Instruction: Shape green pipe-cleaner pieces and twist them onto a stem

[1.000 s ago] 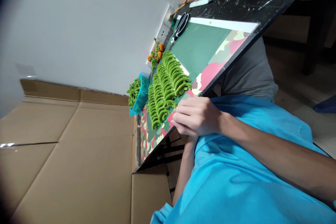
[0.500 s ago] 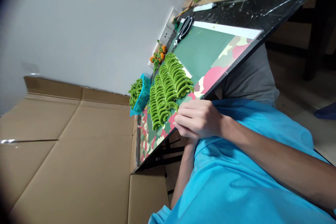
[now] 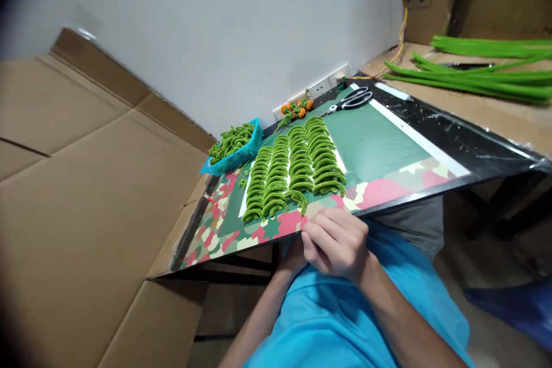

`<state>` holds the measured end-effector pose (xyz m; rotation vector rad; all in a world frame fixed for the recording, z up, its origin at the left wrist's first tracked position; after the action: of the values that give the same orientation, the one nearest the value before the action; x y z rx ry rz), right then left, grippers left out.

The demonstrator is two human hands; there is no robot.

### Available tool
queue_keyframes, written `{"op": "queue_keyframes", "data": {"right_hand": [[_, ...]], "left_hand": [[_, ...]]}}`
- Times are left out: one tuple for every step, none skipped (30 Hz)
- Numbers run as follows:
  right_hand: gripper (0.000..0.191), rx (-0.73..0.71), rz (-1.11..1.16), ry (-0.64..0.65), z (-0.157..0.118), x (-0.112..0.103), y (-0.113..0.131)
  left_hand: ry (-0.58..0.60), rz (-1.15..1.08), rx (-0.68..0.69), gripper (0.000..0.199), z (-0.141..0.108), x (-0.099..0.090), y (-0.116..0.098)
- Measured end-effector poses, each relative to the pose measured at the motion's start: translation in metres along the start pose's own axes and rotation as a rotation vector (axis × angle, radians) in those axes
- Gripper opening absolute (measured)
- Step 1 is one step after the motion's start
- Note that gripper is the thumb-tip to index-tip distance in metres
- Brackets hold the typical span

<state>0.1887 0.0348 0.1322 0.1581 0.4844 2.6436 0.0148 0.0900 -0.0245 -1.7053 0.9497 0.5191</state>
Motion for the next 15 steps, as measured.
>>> {"op": "queue_keyframes", "data": {"right_hand": [[0.011,-0.005,0.004,-0.002,-0.001,0.000,0.001],[0.012,-0.005,0.004,-0.009,-0.001,0.000,0.001],[0.013,-0.007,0.002,-0.012,-0.002,0.001,0.001],[0.014,-0.006,-0.002,-0.014,-0.002,0.001,0.001],[0.014,-0.004,-0.003,-0.016,-0.001,0.001,0.001],[0.015,0.001,-0.001,-0.013,-0.001,0.002,0.001],[0.016,0.004,0.001,-0.010,0.000,0.003,0.001],[0.017,0.000,0.004,-0.014,0.000,0.004,0.001],[0.017,-0.004,0.004,-0.022,0.001,0.005,0.002],[0.017,-0.009,0.001,-0.029,0.001,0.005,0.002],[0.017,-0.010,-0.003,-0.037,0.001,0.005,0.003],[0.017,-0.007,-0.008,-0.042,0.001,0.006,0.002],[0.017,-0.002,-0.012,-0.045,0.001,0.006,0.002],[0.017,0.003,-0.014,-0.047,0.001,0.006,0.001],[0.017,0.005,-0.015,-0.047,0.001,0.006,0.001]], "left_hand": [[-0.017,-0.025,-0.015,0.054,0.000,0.000,0.005],[-0.019,-0.043,-0.033,0.055,0.001,0.001,0.011],[-0.033,-0.069,-0.043,0.057,0.002,0.001,0.016],[-0.048,-0.095,-0.044,0.058,0.003,0.000,0.020],[-0.058,-0.124,-0.032,0.058,0.005,0.001,0.022],[-0.063,-0.157,-0.015,0.059,0.007,0.001,0.022],[-0.071,-0.189,-0.002,0.060,0.009,0.001,0.023],[-0.073,-0.214,0.011,0.059,0.010,0.001,0.023],[-0.082,-0.217,0.016,0.058,0.012,0.000,0.023],[-0.089,-0.214,0.016,0.058,0.013,0.000,0.023],[-0.092,-0.213,0.017,0.058,0.013,-0.001,0.023],[-0.091,-0.211,0.017,0.059,0.014,-0.002,0.022],[-0.087,-0.208,0.016,0.059,0.014,-0.002,0.021],[-0.079,-0.206,0.016,0.060,0.014,-0.002,0.020],[-0.074,-0.207,0.017,0.060,0.014,-0.002,0.019]]}}
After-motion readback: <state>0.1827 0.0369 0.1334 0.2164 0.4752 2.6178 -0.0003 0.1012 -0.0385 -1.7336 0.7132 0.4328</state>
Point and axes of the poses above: each hand's wrist, its own z-axis towards the middle knuckle, its own x-axis out of the palm, y = z × x, the point moved 9 cm from there along z, towards the middle knuckle, and after that the axes turned 4 degrees about -y, right-handed, at the moved point
